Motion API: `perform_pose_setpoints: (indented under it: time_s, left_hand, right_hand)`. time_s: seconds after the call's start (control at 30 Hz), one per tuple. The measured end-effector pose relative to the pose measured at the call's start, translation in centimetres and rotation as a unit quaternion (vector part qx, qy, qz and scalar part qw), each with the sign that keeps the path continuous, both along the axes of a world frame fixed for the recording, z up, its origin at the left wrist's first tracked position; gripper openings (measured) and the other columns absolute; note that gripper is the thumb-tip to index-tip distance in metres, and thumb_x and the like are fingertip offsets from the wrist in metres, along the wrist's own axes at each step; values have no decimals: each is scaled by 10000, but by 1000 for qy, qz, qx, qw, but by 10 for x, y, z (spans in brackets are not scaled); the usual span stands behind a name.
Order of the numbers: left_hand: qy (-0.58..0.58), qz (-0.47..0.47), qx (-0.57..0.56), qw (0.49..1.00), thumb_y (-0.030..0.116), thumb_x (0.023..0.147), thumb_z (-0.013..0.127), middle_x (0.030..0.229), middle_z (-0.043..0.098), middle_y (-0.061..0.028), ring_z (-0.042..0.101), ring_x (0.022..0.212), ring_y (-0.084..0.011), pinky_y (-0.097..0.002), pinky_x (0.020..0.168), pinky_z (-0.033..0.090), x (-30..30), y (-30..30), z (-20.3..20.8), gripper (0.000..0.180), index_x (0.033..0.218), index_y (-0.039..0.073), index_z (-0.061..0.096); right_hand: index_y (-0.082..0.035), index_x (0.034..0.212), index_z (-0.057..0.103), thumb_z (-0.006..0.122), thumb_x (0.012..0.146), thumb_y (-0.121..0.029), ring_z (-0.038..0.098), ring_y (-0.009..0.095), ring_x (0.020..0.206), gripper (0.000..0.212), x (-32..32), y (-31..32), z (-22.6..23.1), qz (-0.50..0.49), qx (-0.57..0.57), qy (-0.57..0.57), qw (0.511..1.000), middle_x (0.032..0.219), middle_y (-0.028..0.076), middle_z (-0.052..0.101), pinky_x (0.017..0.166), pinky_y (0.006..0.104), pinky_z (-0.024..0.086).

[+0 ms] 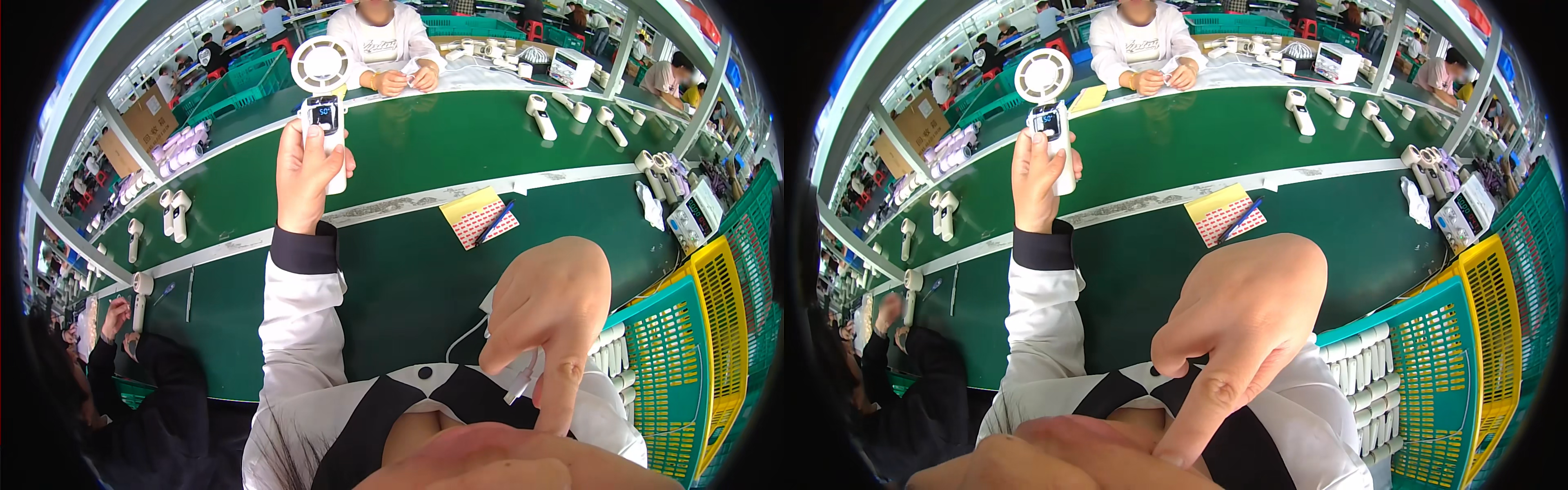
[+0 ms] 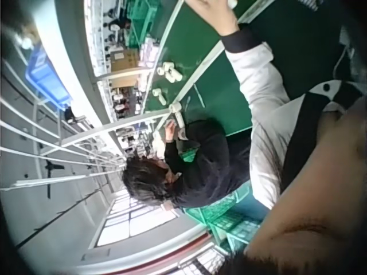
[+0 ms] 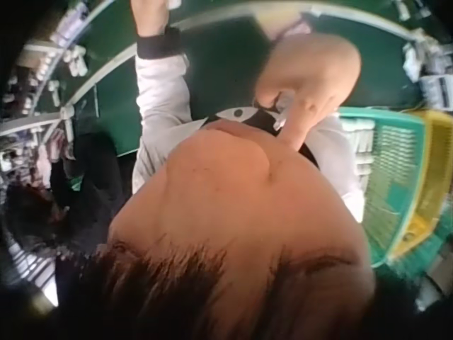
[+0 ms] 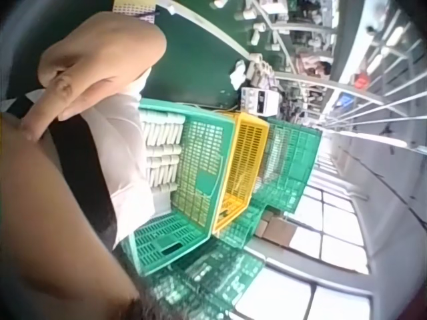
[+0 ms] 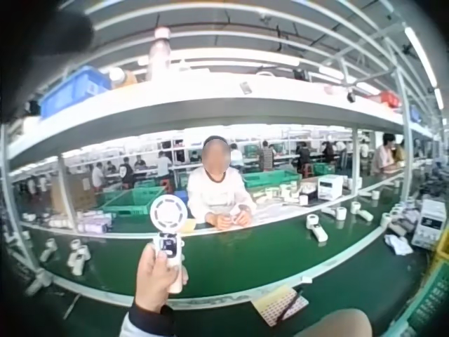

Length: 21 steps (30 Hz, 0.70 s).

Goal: Testing and inspecting portable handheld electric fans on a production line.

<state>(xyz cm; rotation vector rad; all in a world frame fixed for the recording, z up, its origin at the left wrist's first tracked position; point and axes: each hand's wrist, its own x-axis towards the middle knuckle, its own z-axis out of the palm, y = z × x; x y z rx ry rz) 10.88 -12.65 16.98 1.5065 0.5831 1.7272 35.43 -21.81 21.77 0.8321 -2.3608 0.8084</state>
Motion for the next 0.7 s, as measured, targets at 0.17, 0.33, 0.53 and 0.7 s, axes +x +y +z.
perform_pose_setpoints:
  time_s: [0.17,0.33,0.53,0.7]
  left_hand:
    - [-14,7,32,999,33,881,468,924,546,-106,554,595,-137,-262,527,462,12,-3,-5,154,1025,19,414]
    - [16,5,57,998,76,870,431,957,548,-154,569,637,-193,-300,558,477,20,-7,-8,237,1094,10,390]
    - [-2,33,76,997,103,881,451,948,551,-152,567,631,-198,-310,559,480,29,-13,-9,254,1108,9,387]
    - [-15,16,74,997,130,890,469,944,552,-149,564,621,-200,-307,550,477,31,-17,-7,265,1113,11,391]
  right_hand:
    - [-395,1132,597,694,780,-183,456,100,456,422,4,1,-2,-8,8,-1,1000,867,117,584,370,195,356]
    - [-415,1168,562,696,778,-188,457,101,457,471,7,0,-3,-8,2,-4,1000,876,117,586,366,197,357]
    - [-412,1182,550,704,768,-193,459,103,458,494,7,0,-2,-11,0,-3,1000,874,116,586,361,203,361]
    - [-411,1182,549,704,765,-186,457,103,453,499,7,0,-2,-7,-3,-8,1000,873,115,586,361,201,360]
